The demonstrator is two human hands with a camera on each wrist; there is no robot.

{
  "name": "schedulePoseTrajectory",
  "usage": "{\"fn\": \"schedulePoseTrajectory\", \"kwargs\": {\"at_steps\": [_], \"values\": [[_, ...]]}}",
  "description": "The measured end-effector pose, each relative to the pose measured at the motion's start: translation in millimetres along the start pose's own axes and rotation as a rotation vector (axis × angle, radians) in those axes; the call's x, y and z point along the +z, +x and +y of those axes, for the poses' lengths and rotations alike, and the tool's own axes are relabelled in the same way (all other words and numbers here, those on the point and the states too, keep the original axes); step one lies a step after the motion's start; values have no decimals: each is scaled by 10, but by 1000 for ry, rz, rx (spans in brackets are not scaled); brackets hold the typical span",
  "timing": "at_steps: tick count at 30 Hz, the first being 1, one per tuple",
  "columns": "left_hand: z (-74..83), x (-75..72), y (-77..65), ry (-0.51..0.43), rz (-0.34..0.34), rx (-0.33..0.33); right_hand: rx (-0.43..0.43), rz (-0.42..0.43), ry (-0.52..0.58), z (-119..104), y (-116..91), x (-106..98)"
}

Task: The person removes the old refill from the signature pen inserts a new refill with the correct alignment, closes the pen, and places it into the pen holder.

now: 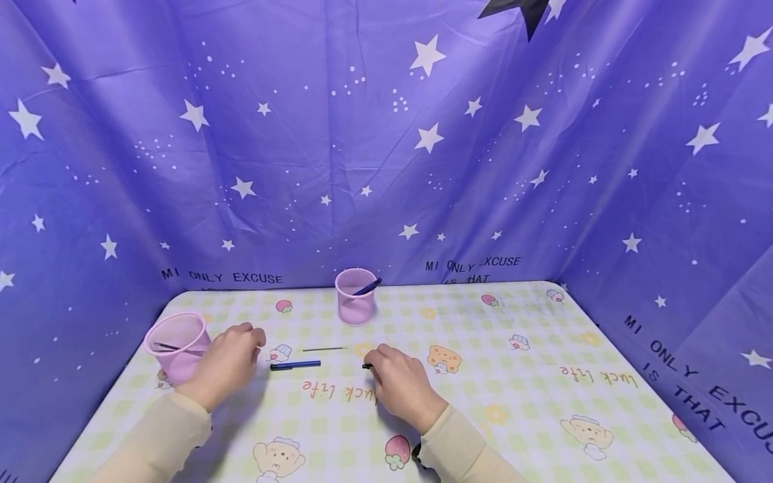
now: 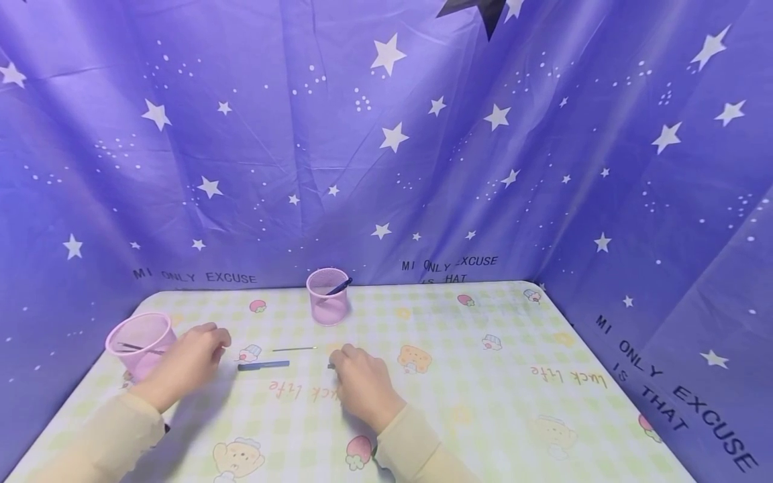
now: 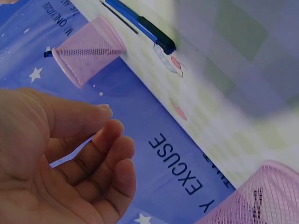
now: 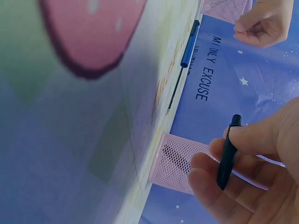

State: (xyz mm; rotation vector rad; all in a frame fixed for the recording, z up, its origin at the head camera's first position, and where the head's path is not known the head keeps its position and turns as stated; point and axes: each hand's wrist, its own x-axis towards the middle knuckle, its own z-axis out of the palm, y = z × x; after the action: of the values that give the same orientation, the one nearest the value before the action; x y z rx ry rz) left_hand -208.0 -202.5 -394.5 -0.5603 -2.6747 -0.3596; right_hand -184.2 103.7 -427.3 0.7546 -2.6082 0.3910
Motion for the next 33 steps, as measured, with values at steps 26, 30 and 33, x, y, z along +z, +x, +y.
{"fn": "schedulePoseTrajectory", "kwargs": {"at_steps": [26,30,33], "values": [[-255,-340,-103,62,31,0,3,-14,-7,-17,-13,-7],[-281,-386,-116,81,40,-1,7,-13,-7,-21,-12,-9],[-307,-417,-126,95,39,-8,10,-14,-9,-22,-10,-10]]}}
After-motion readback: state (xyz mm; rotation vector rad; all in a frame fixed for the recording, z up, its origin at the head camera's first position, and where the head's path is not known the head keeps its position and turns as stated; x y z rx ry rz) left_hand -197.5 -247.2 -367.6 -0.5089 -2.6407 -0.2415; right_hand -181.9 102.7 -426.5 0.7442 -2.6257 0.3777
